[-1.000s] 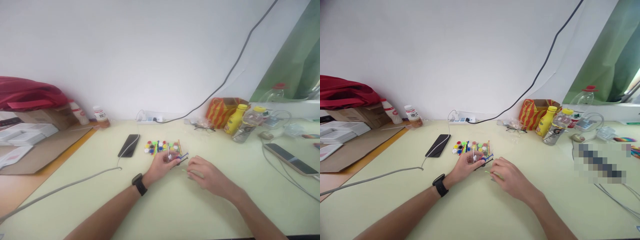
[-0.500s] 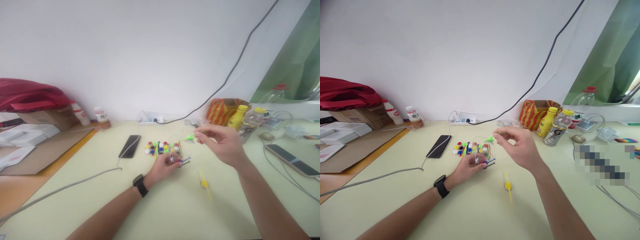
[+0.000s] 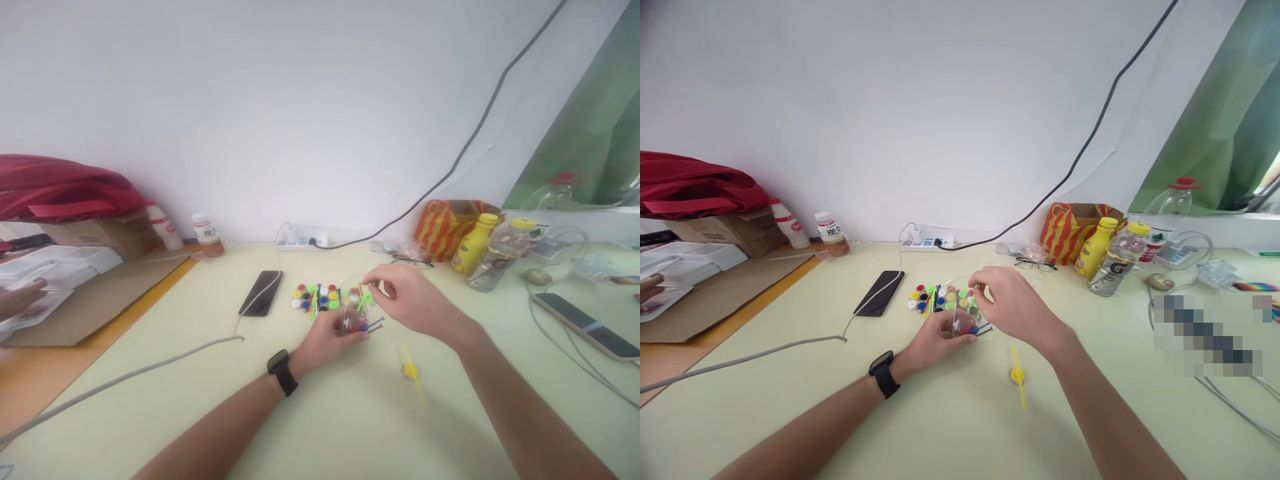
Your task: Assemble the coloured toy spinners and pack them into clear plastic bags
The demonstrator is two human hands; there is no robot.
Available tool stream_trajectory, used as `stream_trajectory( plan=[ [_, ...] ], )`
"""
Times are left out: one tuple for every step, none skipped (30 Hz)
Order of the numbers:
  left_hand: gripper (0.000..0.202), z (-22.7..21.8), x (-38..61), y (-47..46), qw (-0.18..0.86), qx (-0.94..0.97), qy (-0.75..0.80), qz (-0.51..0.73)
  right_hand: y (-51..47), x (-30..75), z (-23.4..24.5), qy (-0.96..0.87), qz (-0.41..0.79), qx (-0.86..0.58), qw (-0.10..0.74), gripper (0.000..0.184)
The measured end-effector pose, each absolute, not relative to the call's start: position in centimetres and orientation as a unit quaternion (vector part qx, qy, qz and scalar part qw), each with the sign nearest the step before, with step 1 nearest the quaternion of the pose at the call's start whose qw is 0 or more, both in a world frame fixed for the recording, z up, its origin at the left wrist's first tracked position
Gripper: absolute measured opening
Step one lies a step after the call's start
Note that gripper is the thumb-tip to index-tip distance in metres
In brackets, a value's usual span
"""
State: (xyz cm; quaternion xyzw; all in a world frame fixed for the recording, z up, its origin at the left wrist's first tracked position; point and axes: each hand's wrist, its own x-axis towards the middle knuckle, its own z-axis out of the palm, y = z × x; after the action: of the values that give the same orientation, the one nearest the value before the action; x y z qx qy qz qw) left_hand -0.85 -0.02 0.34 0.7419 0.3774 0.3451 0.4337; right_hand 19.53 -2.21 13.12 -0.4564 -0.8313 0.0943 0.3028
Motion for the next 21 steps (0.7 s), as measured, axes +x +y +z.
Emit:
stream_trajectory(
  plan=[
    [0.04, 0.3, -0.9, 0.0, 0.434, 0.742, 0.379, 0.343, -2.2, 19.4, 13.1, -0.834, 0.092, -0.461, 0.289, 0.022],
    [0.041, 0.2, -0.9, 0.1, 0.434, 0.742, 0.381, 0.341, -2.3, 19.3, 13.0, -0.835, 0.094, -0.466, 0.276, 0.022],
    [0.041, 0.1, -0.9, 0.2, 0.434, 0.743, 0.382, 0.339, -2.4, 19.3, 12.9, -0.836, 0.098, -0.47, 0.266, 0.022],
    [0.041, 0.0, -0.9, 0.2, 0.434, 0.743, 0.382, 0.339, -2.4, 19.3, 12.8, -0.836, 0.103, -0.472, 0.259, 0.022],
    [0.041, -0.1, -0.9, 0.2, 0.433, 0.743, 0.38, 0.34, -2.5, 19.3, 12.8, -0.837, 0.107, -0.473, 0.255, 0.022],
    [0.04, -0.1, -0.9, 0.3, 0.432, 0.744, 0.379, 0.341, -2.6, 19.4, 12.7, -0.837, 0.108, -0.474, 0.251, 0.024],
    [0.039, -0.1, -0.9, 0.3, 0.429, 0.746, 0.378, 0.342, -2.7, 19.4, 12.7, -0.839, 0.108, -0.473, 0.247, 0.025],
    [0.039, -0.2, -0.9, 0.3, 0.425, 0.747, 0.378, 0.343, -2.8, 19.5, 12.8, -0.84, 0.107, -0.472, 0.244, 0.026],
    [0.038, -0.2, -0.9, 0.3, 0.418, 0.75, 0.382, 0.343, -3.0, 19.5, 12.8, -0.841, 0.105, -0.471, 0.245, 0.027],
    [0.038, -0.1, -0.9, 0.3, 0.411, 0.752, 0.387, 0.341, -3.1, 19.6, 12.8, -0.84, 0.102, -0.471, 0.251, 0.026],
    [0.038, -0.1, -1.0, 0.3, 0.403, 0.754, 0.393, 0.339, -3.2, 19.6, 12.9, -0.836, 0.1, -0.471, 0.264, 0.023],
    [0.039, 0.0, -1.0, 0.3, 0.398, 0.755, 0.398, 0.337, -3.4, 19.7, 12.9, -0.829, 0.099, -0.474, 0.28, 0.021],
    [0.038, 0.1, -1.0, 0.2, 0.395, 0.755, 0.4, 0.336, -3.6, 19.9, 12.9, -0.819, 0.098, -0.479, 0.3, 0.018],
    [0.038, 0.2, -1.0, 0.2, 0.397, 0.754, 0.398, 0.34, -3.9, 20.2, 12.8, -0.807, 0.097, -0.487, 0.32, 0.017],
    [0.036, 0.3, -1.0, 0.1, 0.401, 0.752, 0.392, 0.348, -4.2, 20.6, 12.6, -0.794, 0.097, -0.498, 0.336, 0.016],
    [0.035, 0.4, -1.0, 0.1, 0.405, 0.748, 0.382, 0.361, -4.5, 21.1, 12.3, -0.781, 0.098, -0.51, 0.346, 0.015],
    [0.034, 0.5, -0.9, 0.0, 0.408, 0.744, 0.372, 0.375, -5.0, 21.8, 11.9, -0.771, 0.101, -0.524, 0.347, 0.016],
    [0.035, 0.5, -0.9, -0.1, 0.408, 0.742, 0.365, 0.387, -5.4, 22.6, 11.4, -0.764, 0.107, -0.54, 0.337, 0.016],
    [0.036, 0.6, -0.9, -0.1, 0.405, 0.743, 0.361, 0.391, -5.9, 23.4, 10.7, -0.76, 0.119, -0.558, 0.312, 0.016],
    [0.037, 0.6, -0.9, -0.1, 0.401, 0.747, 0.363, 0.387, -6.4, 24.2, 10.0, -0.761, 0.137, -0.572, 0.274, 0.015],
    [0.038, 0.5, -0.8, -0.1, 0.396, 0.753, 0.368, 0.375, -6.9, 24.9, 9.1, -0.766, 0.162, -0.578, 0.229, 0.014]
  ],
)
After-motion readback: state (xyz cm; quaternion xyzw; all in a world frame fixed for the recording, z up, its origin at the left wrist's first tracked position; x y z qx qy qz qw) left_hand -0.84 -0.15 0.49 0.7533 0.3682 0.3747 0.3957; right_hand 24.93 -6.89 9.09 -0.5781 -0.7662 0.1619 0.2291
